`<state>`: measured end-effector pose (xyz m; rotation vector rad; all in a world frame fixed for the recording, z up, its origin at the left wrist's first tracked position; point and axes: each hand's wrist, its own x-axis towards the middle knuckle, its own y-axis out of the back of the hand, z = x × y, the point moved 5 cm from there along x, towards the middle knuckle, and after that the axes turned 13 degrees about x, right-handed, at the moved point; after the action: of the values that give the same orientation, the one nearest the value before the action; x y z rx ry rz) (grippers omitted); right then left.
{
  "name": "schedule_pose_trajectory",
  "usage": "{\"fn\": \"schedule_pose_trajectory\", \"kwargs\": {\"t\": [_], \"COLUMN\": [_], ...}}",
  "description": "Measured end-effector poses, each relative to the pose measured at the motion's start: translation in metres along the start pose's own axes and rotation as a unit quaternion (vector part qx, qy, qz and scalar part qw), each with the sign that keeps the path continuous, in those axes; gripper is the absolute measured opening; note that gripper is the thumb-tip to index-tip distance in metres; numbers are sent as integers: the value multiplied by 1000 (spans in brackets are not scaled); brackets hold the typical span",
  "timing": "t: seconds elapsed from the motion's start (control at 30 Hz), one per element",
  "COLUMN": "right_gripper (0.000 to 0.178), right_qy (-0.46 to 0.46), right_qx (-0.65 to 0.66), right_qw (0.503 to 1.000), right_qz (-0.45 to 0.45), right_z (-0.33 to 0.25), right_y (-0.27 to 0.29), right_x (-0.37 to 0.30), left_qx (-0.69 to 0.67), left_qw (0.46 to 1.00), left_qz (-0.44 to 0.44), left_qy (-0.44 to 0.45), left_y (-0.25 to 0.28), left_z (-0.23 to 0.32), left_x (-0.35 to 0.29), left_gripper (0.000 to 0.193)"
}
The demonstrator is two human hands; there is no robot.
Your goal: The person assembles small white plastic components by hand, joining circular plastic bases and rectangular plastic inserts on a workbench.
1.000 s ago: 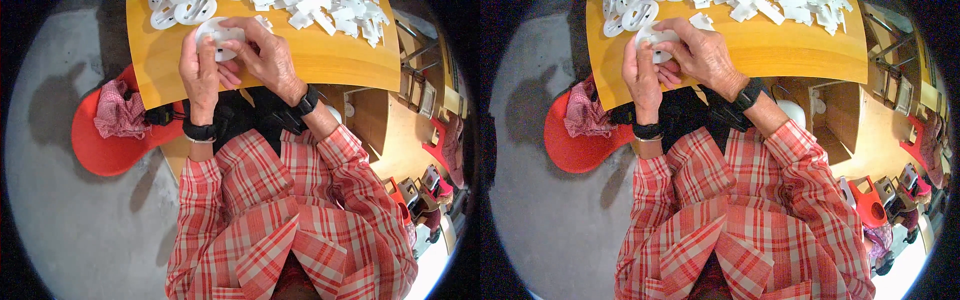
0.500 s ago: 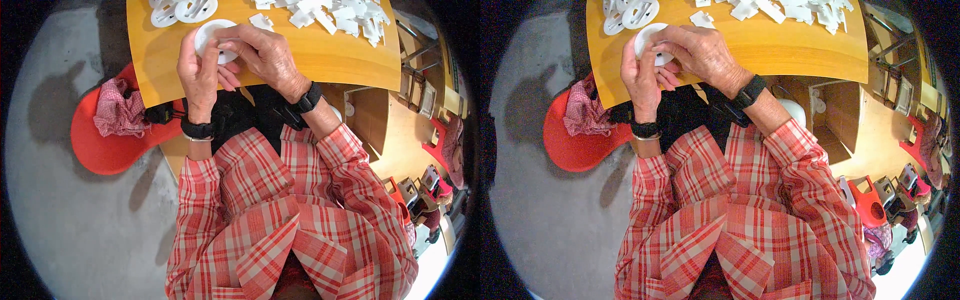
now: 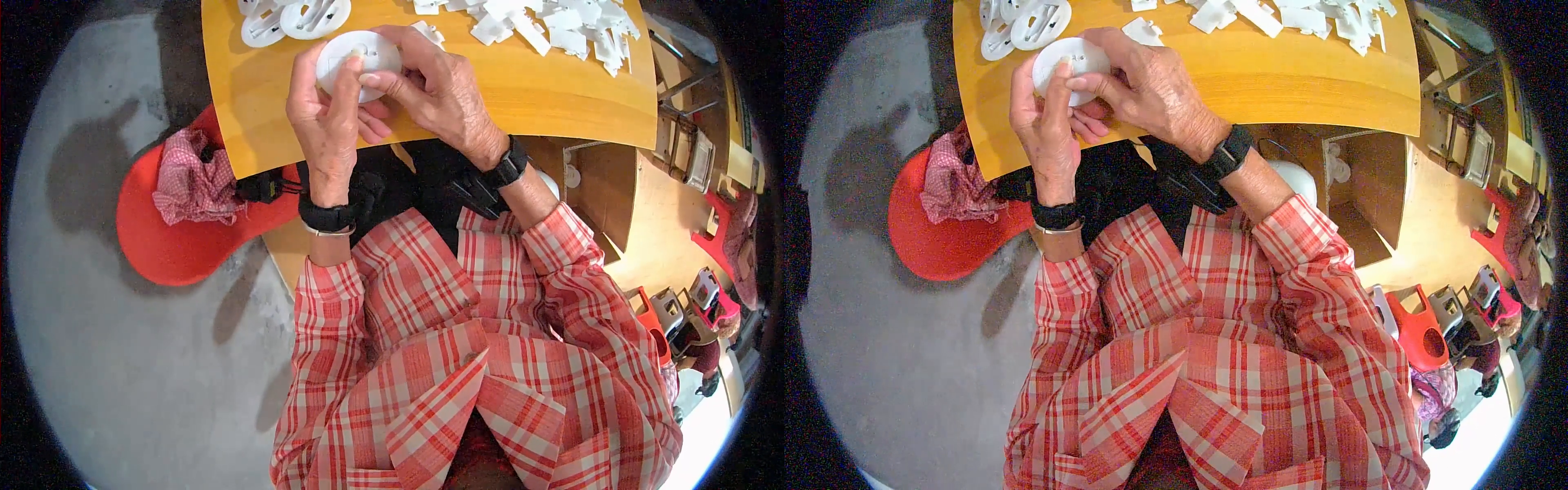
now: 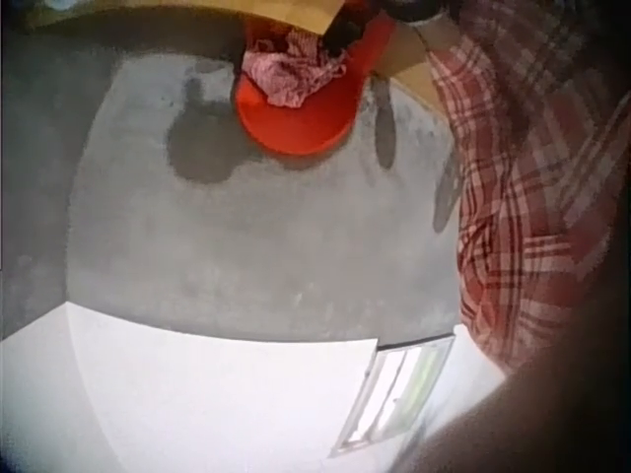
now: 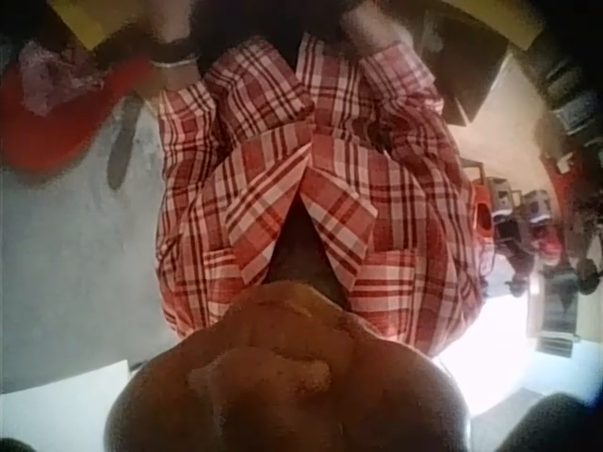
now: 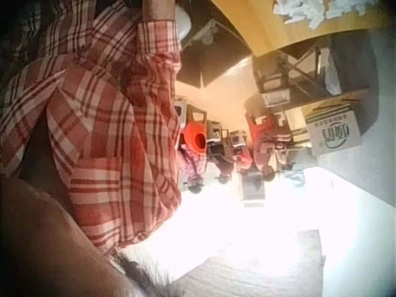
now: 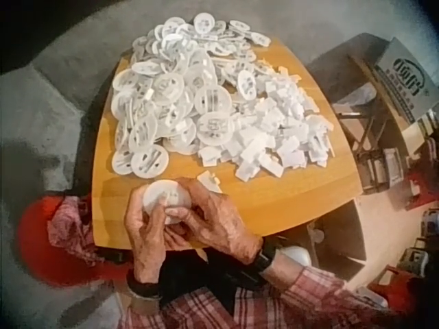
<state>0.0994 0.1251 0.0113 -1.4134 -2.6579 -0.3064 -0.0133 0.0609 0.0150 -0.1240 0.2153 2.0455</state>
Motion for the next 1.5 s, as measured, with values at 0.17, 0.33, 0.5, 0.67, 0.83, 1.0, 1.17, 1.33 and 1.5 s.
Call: {"fn": "schedule_pose_trajectory", "kwargs": {"t": [0.17, 0.33, 0.5, 0.67, 0.83, 1.0, 1.17, 1.33, 1.5], "right_gripper": [35, 31, 35, 38, 35, 30, 29, 26, 24], "right_qy": [-2, -16, -38, 25, -7, -14, -27, -38, -45], "right_qx": [13, 46, 88, 2, 40, 36, 52, 63, 54], "right_qw": [1000, 999, 995, 1000, 999, 999, 998, 996, 934], "right_qz": [2, 5, -13, -6, 8, 13, 26, 55, 351], "right_z": [-3, 2, -2, -1, 2, 4, 3, -7, -16], "right_y": [2, 1, 4, 1, 2, 2, 8, 39, 144], "right_x": [0, 0, -1, -1, -2, -2, -5, -31, -98], "left_qx": [26, 6, 44, 38, 44, 10, 33, -19, -29], "left_qw": [999, 999, 999, 999, 999, 999, 997, 999, 992], "left_qz": [20, 23, 19, 33, 14, -38, -73, -37, 92], "left_qy": [-23, -34, 19, 13, -1, -26, -7, 20, 80], "left_y": [-2, -4, -7, -6, -4, -2, -7, 2, 14], "left_z": [-2, 0, 1, 4, -5, -7, -10, -8, -11], "left_x": [-2, 1, 4, 5, 4, 1, 5, 5, 20], "left_gripper": [29, 28, 29, 31, 34, 38, 40, 45, 44]}}
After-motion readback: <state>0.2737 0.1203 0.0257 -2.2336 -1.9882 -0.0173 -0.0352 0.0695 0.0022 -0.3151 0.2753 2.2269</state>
